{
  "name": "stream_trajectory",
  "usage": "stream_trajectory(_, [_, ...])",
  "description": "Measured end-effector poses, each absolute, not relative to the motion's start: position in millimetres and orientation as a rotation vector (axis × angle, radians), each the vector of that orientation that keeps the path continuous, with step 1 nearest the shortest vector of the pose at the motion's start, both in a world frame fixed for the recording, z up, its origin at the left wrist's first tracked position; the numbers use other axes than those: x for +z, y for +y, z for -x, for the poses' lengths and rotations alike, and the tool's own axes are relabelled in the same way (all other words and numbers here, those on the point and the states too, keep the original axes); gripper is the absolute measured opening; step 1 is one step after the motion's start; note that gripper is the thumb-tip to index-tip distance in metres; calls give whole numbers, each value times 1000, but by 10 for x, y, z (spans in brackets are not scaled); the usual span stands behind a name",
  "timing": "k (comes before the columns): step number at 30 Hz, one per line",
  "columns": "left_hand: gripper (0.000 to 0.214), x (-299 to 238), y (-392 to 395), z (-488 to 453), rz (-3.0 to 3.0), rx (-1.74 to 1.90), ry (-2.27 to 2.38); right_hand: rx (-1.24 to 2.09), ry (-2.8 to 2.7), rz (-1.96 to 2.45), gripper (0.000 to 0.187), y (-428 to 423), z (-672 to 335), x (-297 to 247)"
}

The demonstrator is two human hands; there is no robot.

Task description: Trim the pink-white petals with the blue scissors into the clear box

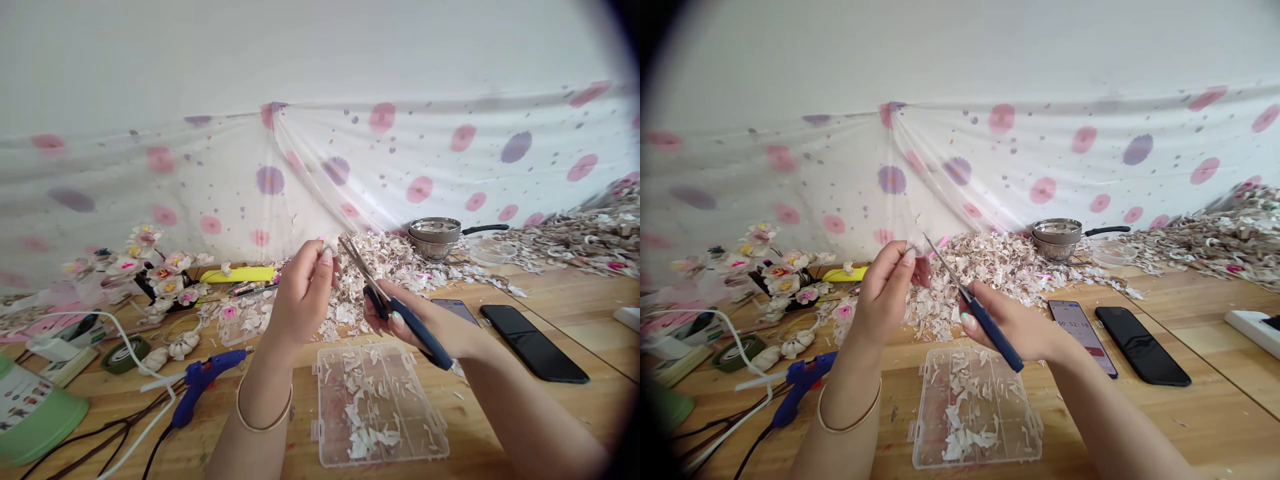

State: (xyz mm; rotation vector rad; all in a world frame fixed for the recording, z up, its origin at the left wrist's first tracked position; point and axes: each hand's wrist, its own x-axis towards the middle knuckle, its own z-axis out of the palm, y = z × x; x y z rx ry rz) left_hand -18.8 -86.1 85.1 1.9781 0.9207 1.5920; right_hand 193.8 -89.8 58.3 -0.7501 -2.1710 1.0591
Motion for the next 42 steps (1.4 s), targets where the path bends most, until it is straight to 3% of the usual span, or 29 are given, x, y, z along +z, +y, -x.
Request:
stream_trajectory(28, [21,784,-828,-18,-1668,1358,646,1093,-2079,649,35,-881,-1827,581])
stream_trajectory(42, [22,802,-847,-31,-1645,1340,623,1056,-2062,714,48,-905,-1851,636])
